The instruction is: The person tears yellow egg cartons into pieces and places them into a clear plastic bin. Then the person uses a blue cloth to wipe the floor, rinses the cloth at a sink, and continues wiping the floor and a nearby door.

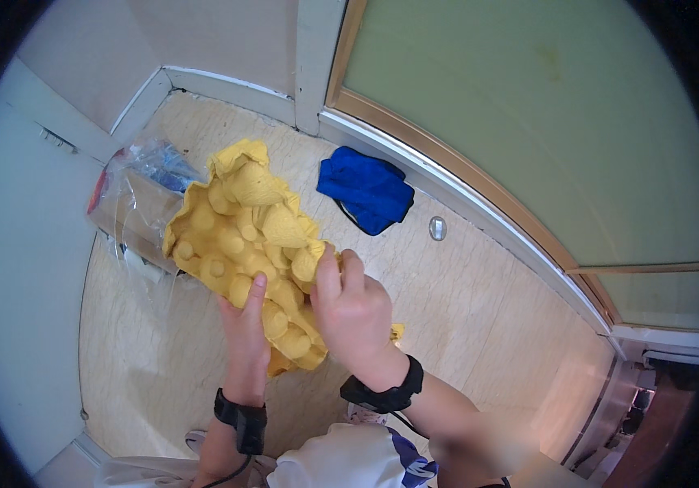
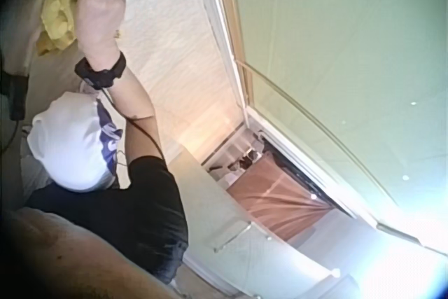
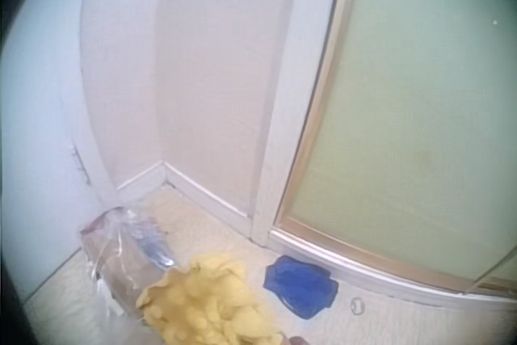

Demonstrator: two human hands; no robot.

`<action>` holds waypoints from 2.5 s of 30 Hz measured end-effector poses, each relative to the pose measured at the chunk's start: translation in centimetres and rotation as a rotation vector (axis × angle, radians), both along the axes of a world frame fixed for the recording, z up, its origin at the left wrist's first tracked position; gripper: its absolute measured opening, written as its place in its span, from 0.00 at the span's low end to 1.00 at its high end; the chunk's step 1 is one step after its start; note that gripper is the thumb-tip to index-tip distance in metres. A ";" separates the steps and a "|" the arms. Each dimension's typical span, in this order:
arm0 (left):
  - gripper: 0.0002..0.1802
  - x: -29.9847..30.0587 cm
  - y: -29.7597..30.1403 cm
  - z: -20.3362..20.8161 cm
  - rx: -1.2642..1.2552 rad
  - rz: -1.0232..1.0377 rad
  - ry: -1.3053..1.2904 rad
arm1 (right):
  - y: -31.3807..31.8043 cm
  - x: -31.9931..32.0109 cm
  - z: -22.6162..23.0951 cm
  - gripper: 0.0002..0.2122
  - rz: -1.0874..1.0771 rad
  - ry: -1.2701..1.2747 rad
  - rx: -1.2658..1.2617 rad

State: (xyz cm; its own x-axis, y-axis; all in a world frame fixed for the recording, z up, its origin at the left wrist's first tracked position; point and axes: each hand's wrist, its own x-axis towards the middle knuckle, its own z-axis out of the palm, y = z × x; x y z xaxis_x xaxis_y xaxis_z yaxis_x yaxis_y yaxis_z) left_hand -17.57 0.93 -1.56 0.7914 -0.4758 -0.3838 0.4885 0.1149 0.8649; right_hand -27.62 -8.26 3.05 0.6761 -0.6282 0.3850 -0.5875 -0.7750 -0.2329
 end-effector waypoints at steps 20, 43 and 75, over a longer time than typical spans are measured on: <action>0.30 4.6 3.7 -2.0 -0.375 -0.266 0.434 | -9.0 -8.4 -3.2 0.20 -0.047 -0.837 1.550; 0.24 0.8 2.1 0.6 -0.248 -0.466 -0.147 | -2.7 -6.8 3.1 0.21 0.148 -0.278 0.352; 0.27 8.0 8.1 -2.2 -0.124 -0.184 0.177 | 0.0 -2.6 -4.5 0.30 -0.037 -1.057 1.821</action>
